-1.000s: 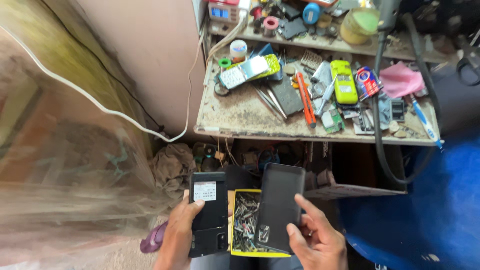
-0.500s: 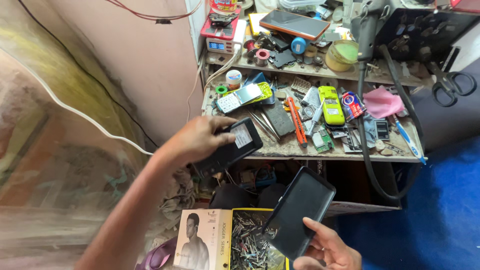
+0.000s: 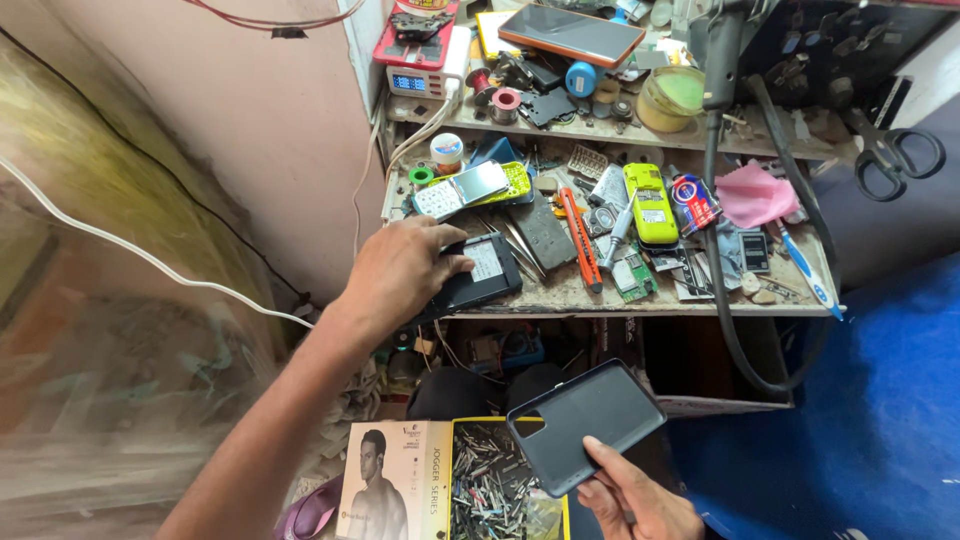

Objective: The person removes the back cover of a smartphone, selects small components from a box, and uses scissors to trim a piece of tape before applying it to the phone's interior. The back cover is then reattached.

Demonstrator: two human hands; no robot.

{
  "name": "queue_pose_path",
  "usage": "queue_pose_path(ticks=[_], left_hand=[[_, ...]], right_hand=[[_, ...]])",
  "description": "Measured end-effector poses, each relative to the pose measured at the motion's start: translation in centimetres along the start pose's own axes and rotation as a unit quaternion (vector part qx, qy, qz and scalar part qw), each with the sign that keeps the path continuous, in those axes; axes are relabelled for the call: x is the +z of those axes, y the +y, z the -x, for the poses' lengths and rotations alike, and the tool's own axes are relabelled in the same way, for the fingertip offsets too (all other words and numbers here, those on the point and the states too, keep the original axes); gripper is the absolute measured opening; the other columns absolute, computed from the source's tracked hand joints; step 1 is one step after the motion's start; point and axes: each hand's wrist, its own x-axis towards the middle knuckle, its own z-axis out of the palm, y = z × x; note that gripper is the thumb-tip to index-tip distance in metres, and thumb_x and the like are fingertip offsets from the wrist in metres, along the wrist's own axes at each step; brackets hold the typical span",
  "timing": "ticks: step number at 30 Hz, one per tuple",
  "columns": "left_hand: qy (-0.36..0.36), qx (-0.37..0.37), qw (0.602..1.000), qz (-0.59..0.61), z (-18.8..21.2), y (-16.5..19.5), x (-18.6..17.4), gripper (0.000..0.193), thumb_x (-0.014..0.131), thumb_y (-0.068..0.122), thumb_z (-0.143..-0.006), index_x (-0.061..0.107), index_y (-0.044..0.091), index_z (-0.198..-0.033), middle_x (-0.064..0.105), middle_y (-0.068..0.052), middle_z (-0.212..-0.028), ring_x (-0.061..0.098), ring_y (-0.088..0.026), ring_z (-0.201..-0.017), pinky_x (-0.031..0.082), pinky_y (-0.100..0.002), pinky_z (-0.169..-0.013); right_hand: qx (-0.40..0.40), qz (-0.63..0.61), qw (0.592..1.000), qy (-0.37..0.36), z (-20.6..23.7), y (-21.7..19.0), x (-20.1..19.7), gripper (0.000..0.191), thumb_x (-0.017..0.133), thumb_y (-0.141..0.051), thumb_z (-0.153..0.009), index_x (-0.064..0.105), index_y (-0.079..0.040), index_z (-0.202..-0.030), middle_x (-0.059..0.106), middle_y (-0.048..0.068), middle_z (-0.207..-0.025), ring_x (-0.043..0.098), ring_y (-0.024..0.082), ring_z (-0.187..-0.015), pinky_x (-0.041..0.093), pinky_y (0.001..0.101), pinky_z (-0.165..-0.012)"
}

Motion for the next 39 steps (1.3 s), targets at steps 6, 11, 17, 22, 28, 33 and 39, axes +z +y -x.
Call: queue_pose_path(ticks=[6, 11, 17, 22, 28, 33, 39], left_hand=[[0.067, 0.079, 0.994, -0.018, 0.3, -0.1, 0.9, 0.032, 0.078, 0.028, -0.085, 0.077, 0.006, -0.109, 0.07, -0.014, -0.101, 0.065, -0.035, -0.1, 0.051, -0.046, -0.086], [0.107, 0.116, 0.987, -0.035, 0.8, 0.2, 1.0, 0.032, 0.08, 0.024, -0.083, 0.075, 0.004, -0.108, 0.07, -0.014, -0.103, 0.063, -0.034, -0.101, 0.05, -0.046, -0.087], [0.204, 0.181, 0.961, -0.047, 3.7, 2.0, 1.1, 0.031, 0.078, 0.018, -0.088, 0.07, 0.0, -0.112, 0.069, -0.014, -0.11, 0.064, -0.034, -0.107, 0.051, -0.045, -0.093], [0.166, 0.115, 0.975, 0.089, 10.7, 4.9, 2.8, 0.029, 0.077, 0.016, -0.091, 0.07, 0.003, -0.116, 0.07, -0.012, -0.105, 0.067, -0.031, -0.1, 0.055, -0.039, -0.088], [-0.048, -0.196, 0.95, 0.238, 18.7, 4.3, 7.5, 0.046, 0.083, 0.024, -0.08, 0.073, 0.008, -0.121, 0.075, -0.008, -0.096, 0.071, -0.023, -0.083, 0.057, -0.035, -0.07], [-0.05, -0.359, 0.848, 0.387, 21.9, 1.8, 11.9, 0.03, 0.078, 0.014, -0.083, 0.075, 0.006, -0.112, 0.076, -0.006, -0.08, 0.067, -0.01, -0.063, 0.058, -0.028, -0.057], [-0.039, -0.372, 0.825, 0.423, 23.7, -0.5, 12.7, 0.013, 0.075, 0.008, -0.085, 0.076, 0.0, -0.096, 0.077, -0.004, -0.076, 0.067, -0.008, -0.062, 0.058, -0.025, -0.053]], right_hand=[[-0.152, 0.07, 0.985, 0.03, -0.6, -1.2, 0.4, 0.033, 0.077, -0.022, -0.085, 0.075, -0.01, -0.116, 0.081, 0.011, -0.093, 0.082, 0.018, -0.085, 0.065, 0.0298, -0.076], [-0.183, 0.082, 0.979, 0.02, 0.2, -1.2, 1.3, 0.036, 0.078, -0.019, -0.084, 0.073, -0.01, -0.118, 0.081, 0.011, -0.09, 0.082, 0.019, -0.086, 0.064, 0.0324, -0.079], [-0.216, 0.11, 0.97, -0.012, 1.8, 1.2, 2.9, 0.041, 0.082, -0.018, -0.078, 0.073, -0.009, -0.118, 0.08, 0.01, -0.086, 0.081, 0.021, -0.085, 0.064, 0.0349, -0.083], [-0.282, 0.19, 0.94, -0.037, 3.6, 4.7, 5.2, 0.046, 0.088, -0.025, -0.076, 0.077, -0.01, -0.118, 0.076, 0.003, -0.069, 0.075, 0.013, -0.058, 0.062, 0.0305, -0.063], [-0.351, 0.16, 0.922, -0.026, 5.7, 5.4, 6.9, 0.048, 0.086, -0.025, -0.075, 0.072, -0.009, -0.118, 0.069, -0.002, -0.064, 0.068, 0.007, -0.053, 0.056, 0.0239, -0.051], [-0.429, 0.189, 0.883, 0.007, 5.6, 4.3, 8.4, 0.042, 0.089, -0.023, -0.074, 0.075, -0.008, -0.111, 0.063, -0.005, -0.052, 0.055, 0.003, -0.036, 0.042, 0.0216, -0.033], [-0.389, 0.167, 0.902, -0.084, 6.5, 4.4, 7.9, 0.044, 0.091, -0.032, -0.075, 0.077, -0.007, -0.108, 0.059, -0.006, -0.043, 0.057, 0.004, -0.032, 0.046, 0.023, -0.033]])
